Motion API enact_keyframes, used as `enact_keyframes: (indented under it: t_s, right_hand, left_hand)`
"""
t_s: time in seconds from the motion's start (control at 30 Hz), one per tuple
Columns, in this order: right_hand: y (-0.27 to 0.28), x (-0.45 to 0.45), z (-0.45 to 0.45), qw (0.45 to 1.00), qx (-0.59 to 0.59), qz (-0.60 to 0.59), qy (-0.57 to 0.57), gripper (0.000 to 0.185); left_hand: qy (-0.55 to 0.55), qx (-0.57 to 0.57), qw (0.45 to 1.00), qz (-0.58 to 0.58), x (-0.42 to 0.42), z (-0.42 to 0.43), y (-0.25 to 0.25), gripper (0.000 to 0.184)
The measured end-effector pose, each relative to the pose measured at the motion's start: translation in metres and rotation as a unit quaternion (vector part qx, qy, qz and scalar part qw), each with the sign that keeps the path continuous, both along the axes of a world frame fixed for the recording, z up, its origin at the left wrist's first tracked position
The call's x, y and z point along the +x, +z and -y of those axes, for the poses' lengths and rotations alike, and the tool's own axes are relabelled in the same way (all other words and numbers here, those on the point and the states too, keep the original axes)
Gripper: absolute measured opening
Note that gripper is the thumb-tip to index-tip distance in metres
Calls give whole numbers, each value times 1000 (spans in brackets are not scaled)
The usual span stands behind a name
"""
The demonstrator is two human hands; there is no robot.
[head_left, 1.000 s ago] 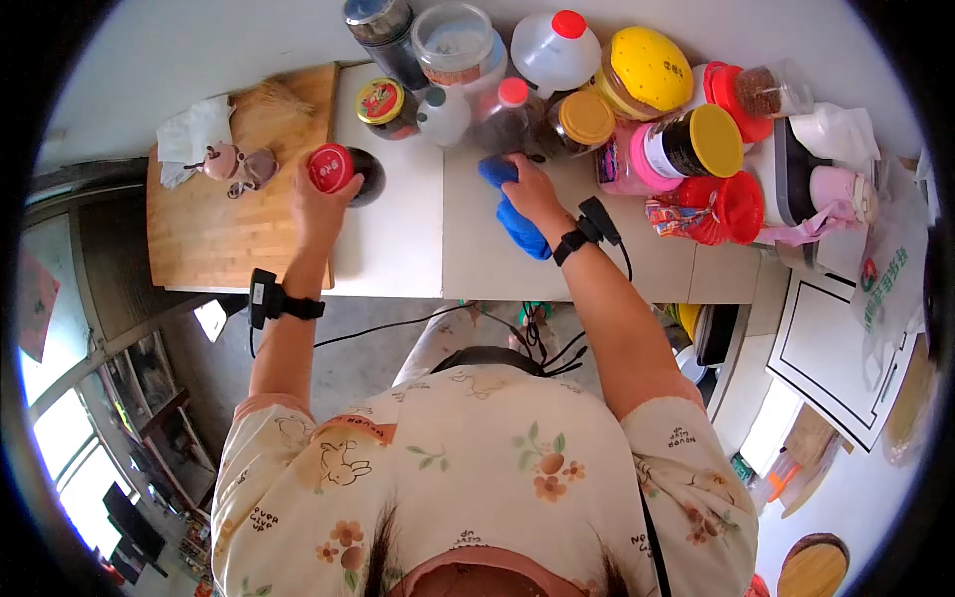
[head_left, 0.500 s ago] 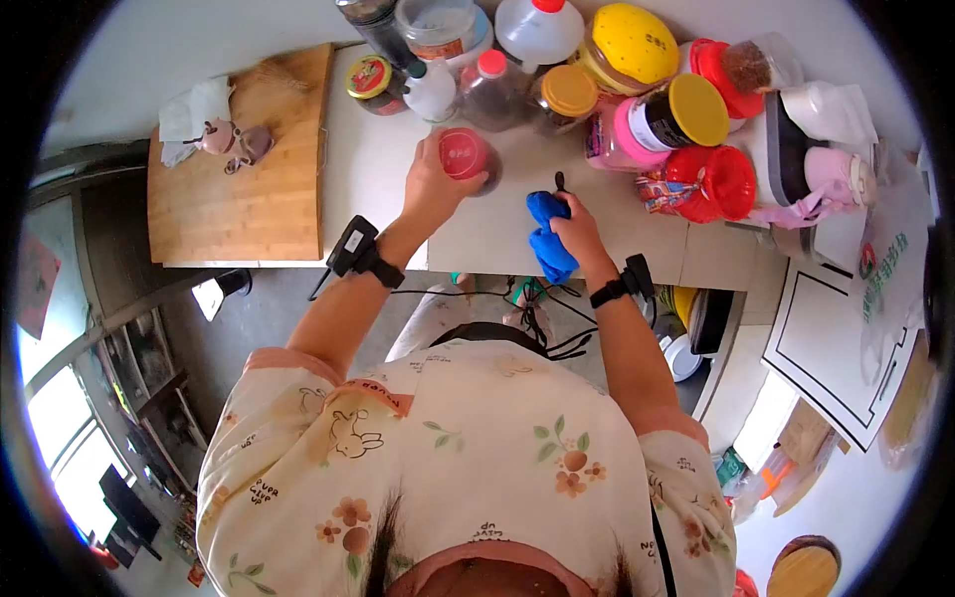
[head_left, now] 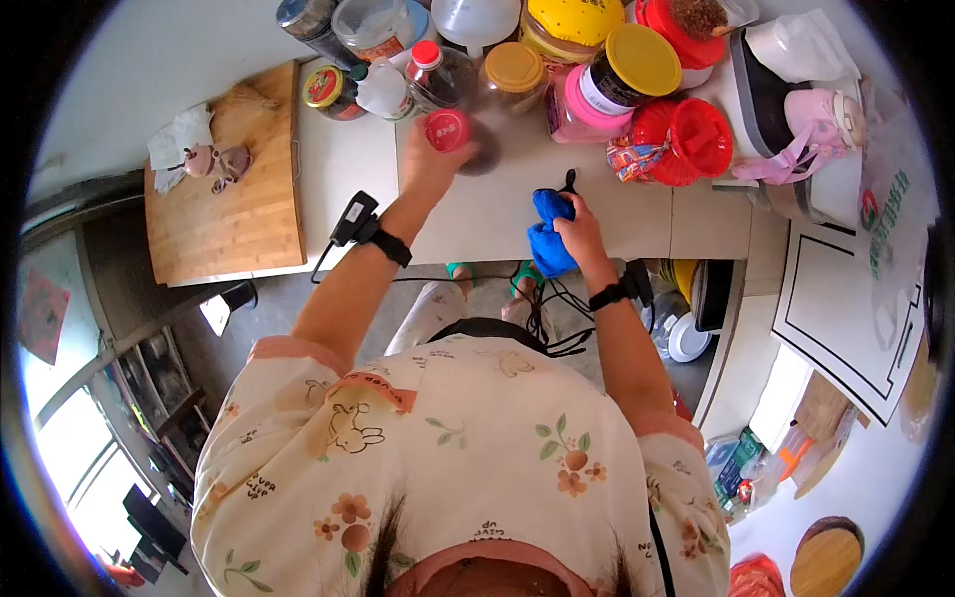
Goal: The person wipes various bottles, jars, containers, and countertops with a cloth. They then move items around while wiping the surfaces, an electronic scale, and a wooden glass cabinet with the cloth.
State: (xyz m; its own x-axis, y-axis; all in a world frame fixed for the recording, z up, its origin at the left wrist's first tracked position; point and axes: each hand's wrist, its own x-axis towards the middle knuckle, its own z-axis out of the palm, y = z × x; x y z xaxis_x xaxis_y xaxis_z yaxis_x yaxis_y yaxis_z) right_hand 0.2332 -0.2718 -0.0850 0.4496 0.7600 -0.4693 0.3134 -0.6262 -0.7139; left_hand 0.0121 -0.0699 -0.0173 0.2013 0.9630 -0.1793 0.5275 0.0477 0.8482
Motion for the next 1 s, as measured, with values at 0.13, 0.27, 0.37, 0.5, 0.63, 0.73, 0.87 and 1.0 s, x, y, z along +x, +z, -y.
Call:
enact_keyframes:
  t_s: [0.13, 0.27, 0.37, 0.5, 0.63, 0.73, 0.87, 1.0]
  right_hand:
    - [-13, -1, 5, 999, 45, -3, 12, 58]
    - [-16, 2, 10, 997, 69, -17, 22, 58]
    - [-6, -2, 8, 999, 32, 8, 36, 58]
    - [-4, -8, 8, 998, 30, 25, 42, 59]
    - [-20, -19, -2, 990, 70, 86, 83, 58]
    - [-35, -26, -7, 983, 72, 117, 123, 61]
    - [-36, -42, -14, 979, 9, 132, 151, 67]
    - [-46, -46, -20, 973, -26, 169, 155, 64]
  left_hand:
    - [-19, 79, 993, -89, 22, 8, -5, 90]
    - [-27, 111, 991, -76, 39, 16, 2, 93]
    - [-14, 186, 977, -99, 50, 13, -21, 95]
    - [10, 162, 983, -91, 58, 17, -22, 102]
    - [4, 137, 987, -82, 39, 20, 2, 107]
    - [33, 148, 985, -82, -15, 4, 17, 94]
    - [262, 199, 927, -180, -184, -86, -44, 66]
    - [354, 158, 894, -225, -391, -185, -67, 102]
